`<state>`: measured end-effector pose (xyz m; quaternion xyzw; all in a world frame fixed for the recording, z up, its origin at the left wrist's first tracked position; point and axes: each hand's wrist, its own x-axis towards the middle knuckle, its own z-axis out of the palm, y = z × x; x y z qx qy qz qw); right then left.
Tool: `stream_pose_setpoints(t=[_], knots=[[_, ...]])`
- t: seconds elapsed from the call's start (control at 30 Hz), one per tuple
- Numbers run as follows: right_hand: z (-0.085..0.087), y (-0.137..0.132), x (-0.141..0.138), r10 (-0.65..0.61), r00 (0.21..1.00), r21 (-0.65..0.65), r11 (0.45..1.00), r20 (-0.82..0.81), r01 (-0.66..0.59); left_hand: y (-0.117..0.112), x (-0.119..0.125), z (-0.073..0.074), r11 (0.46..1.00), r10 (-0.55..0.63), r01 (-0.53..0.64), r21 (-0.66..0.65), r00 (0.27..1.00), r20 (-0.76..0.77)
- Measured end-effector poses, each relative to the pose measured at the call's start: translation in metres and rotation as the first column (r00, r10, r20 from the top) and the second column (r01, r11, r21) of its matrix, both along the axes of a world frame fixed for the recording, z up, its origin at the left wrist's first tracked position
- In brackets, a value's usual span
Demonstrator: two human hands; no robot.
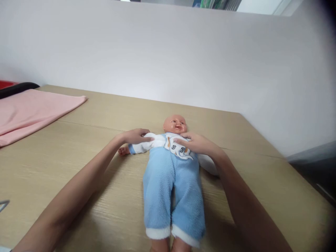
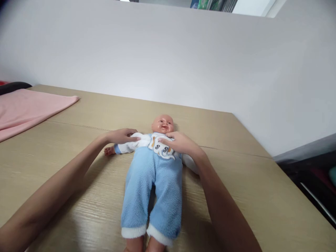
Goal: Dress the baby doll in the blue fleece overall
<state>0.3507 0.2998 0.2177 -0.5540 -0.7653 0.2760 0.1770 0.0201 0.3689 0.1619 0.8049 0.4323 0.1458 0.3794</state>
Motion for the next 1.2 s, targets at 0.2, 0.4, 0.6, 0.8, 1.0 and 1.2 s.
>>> stream_pose_setpoints(t=[0.2, 0.4, 0.6, 0.8, 1.0, 1.2], knots=[[-0.028, -0.033, 0.029, -0.015, 0.998, 0.198, 0.98, 0.068, 0.001, -0.015, -0.025, 0.035, 0.977, -0.153, 0.076, -0.198, 0.898, -0.412], [-0.089, -0.079, 0.104, -0.139, 0.99, 0.59, 0.8, 0.01, 0.106, -0.033, -0.032, 0.058, 0.998, 0.004, -0.042, -0.055, 0.833, -0.554], [-0.105, -0.108, 0.159, -0.156, 0.98, 0.306, 0.934, -0.123, 0.187, -0.089, 0.045, 0.081, 0.921, -0.119, 0.129, 0.368, 0.992, -0.05], [-0.107, -0.099, 0.153, -0.289, 0.772, 0.188, 0.867, -0.566, 0.462, -0.08, 0.154, 0.043, 0.822, -0.156, 0.203, 0.532, 0.979, -0.132], [-0.107, -0.097, 0.129, -0.278, 0.657, 0.179, 0.823, -0.7, 0.539, -0.064, 0.171, 0.028, 0.803, -0.182, 0.267, 0.533, 0.961, -0.208], [-0.093, -0.065, 0.103, -0.222, 0.609, 0.202, 0.811, -0.762, 0.548, -0.062, 0.168, 0.023, 0.76, -0.329, 0.311, 0.571, 0.941, -0.076]])
